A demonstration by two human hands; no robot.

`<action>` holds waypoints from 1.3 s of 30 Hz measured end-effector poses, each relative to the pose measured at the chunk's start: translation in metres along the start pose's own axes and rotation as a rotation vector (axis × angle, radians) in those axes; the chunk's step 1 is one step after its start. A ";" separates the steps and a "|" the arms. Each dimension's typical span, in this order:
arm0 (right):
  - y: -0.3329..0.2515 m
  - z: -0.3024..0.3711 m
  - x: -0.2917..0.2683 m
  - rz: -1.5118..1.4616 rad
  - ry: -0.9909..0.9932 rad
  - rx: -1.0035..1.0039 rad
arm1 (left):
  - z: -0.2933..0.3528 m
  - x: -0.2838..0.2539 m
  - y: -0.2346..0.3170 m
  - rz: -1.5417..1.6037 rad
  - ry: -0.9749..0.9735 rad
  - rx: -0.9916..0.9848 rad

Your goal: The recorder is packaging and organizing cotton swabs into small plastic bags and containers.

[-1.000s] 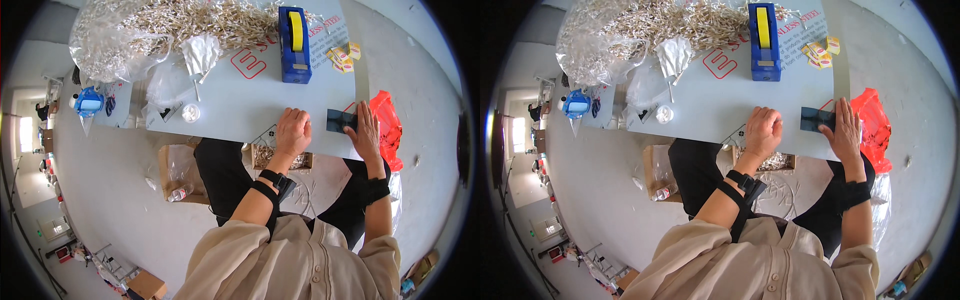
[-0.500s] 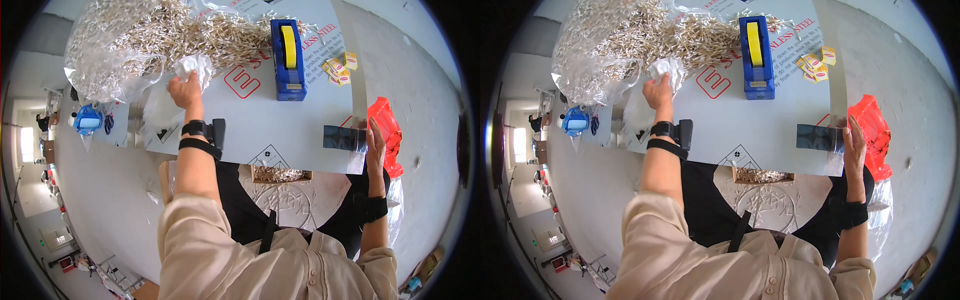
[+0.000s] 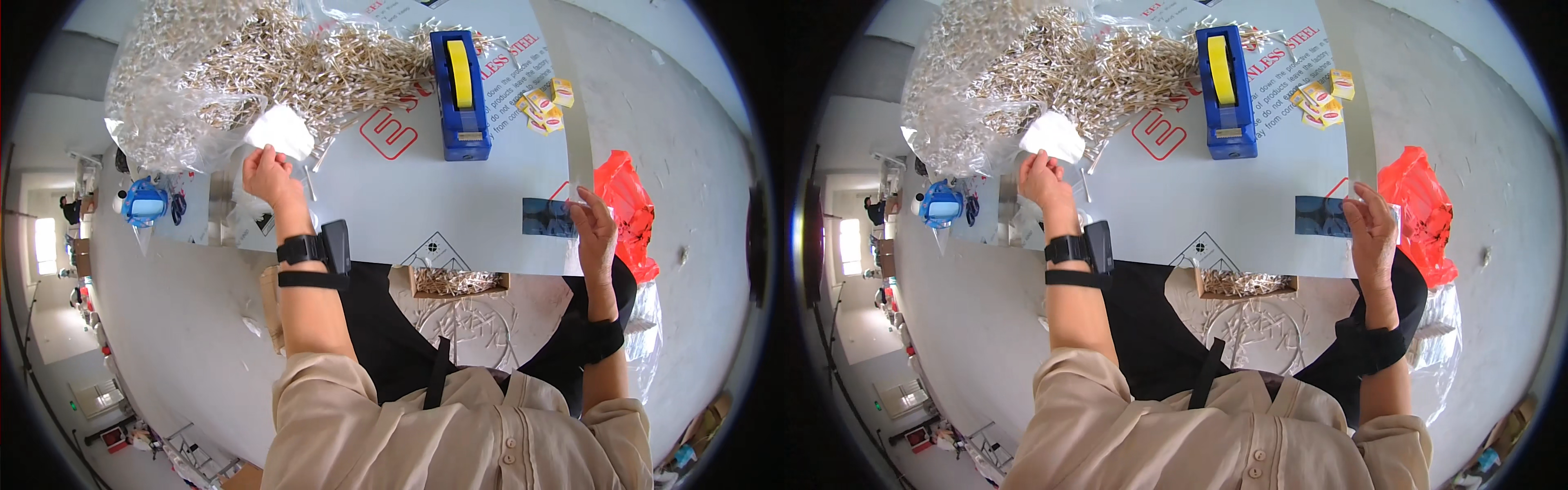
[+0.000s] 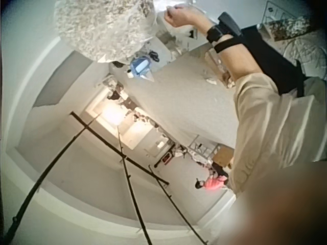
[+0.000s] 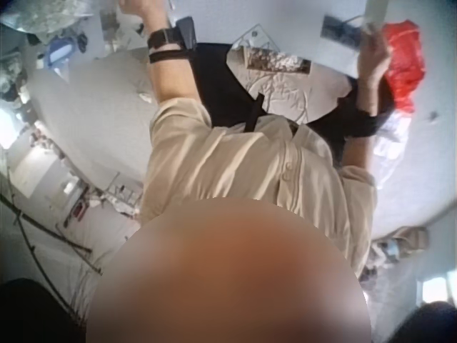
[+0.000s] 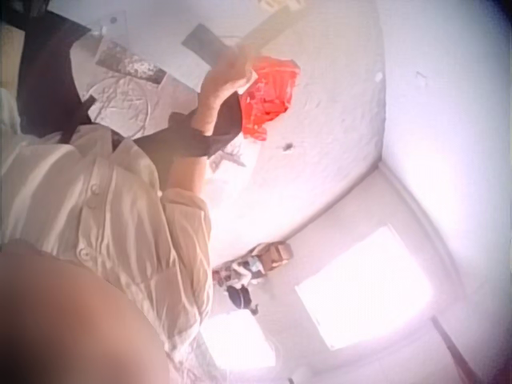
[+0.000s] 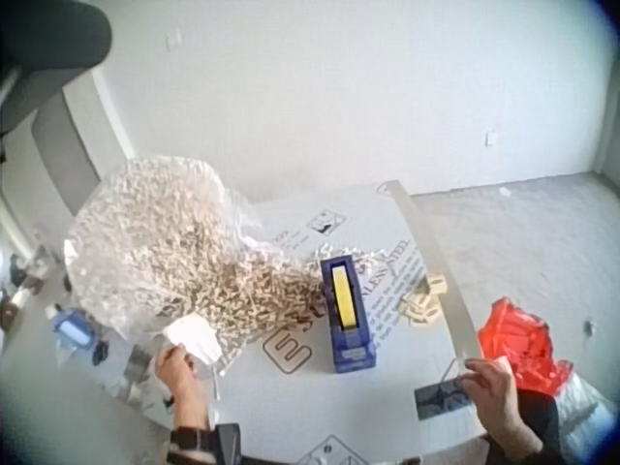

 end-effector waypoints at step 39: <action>0.034 -0.048 -0.020 0.439 -0.137 -0.185 | 0.260 0.024 -0.079 -0.537 -1.010 0.523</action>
Point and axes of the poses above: each hand's wrist, its own z-axis away from the middle knuckle, its own x-axis out of the palm, y = z × x, the point moved 3 cm from there along -z, towards the middle knuckle, and after that the axes turned 1 degree about z, right-handed, at the moved point
